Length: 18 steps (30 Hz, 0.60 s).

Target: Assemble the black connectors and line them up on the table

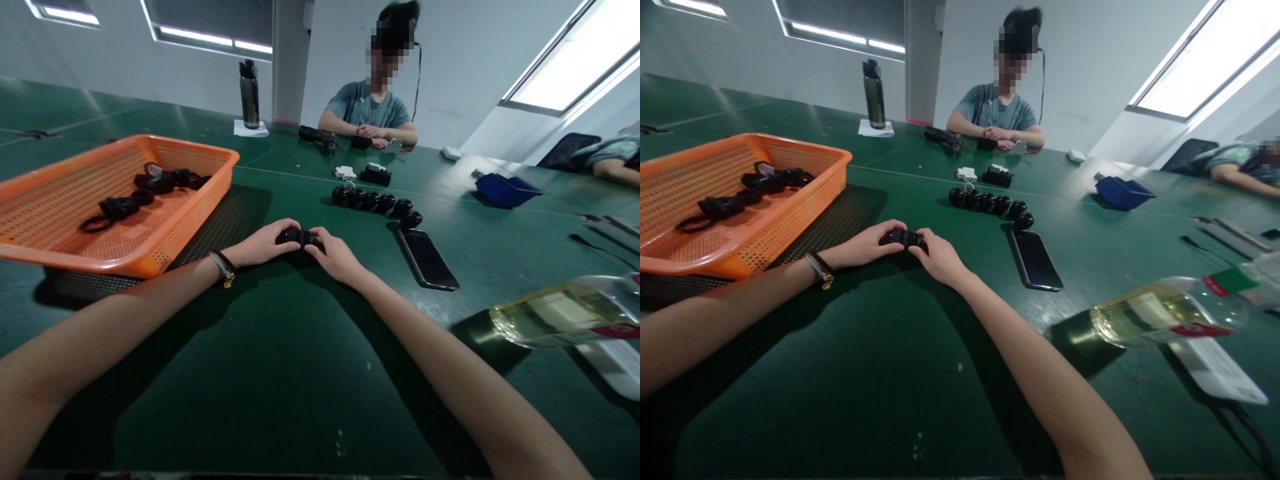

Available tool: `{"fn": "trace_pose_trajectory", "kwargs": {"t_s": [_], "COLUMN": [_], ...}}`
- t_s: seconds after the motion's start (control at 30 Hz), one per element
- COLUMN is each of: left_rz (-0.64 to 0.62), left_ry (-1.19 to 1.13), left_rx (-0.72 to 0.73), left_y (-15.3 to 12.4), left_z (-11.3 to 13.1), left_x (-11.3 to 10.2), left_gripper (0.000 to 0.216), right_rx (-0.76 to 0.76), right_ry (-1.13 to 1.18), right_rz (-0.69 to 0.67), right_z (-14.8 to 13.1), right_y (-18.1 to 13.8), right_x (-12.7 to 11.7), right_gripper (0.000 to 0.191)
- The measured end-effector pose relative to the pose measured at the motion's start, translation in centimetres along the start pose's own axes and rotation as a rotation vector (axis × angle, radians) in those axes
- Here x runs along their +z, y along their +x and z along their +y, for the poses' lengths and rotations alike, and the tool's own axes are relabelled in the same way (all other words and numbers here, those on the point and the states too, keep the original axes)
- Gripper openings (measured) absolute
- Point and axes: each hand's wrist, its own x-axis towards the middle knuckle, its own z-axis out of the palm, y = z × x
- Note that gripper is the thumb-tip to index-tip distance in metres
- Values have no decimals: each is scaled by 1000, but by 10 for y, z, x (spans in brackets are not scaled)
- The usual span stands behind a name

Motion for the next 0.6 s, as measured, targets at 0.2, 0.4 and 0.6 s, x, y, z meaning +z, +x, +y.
{"fn": "trace_pose_trajectory", "kwargs": {"t_s": [0.2,0.4,0.6], "left_rz": [0,-1,-3], "left_ry": [-3,-7,-9], "left_rx": [1,-7,-11], "left_y": [0,0,0], "left_z": [0,1,1], "left_x": [0,0,0], "left_gripper": [41,40,42], "right_rx": [-3,19,12], "right_ry": [7,-5,-37], "right_rz": [6,-12,-5], "right_z": [1,-1,-2], "right_y": [0,0,0], "right_x": [1,-1,0], "right_gripper": [24,24,22]}}
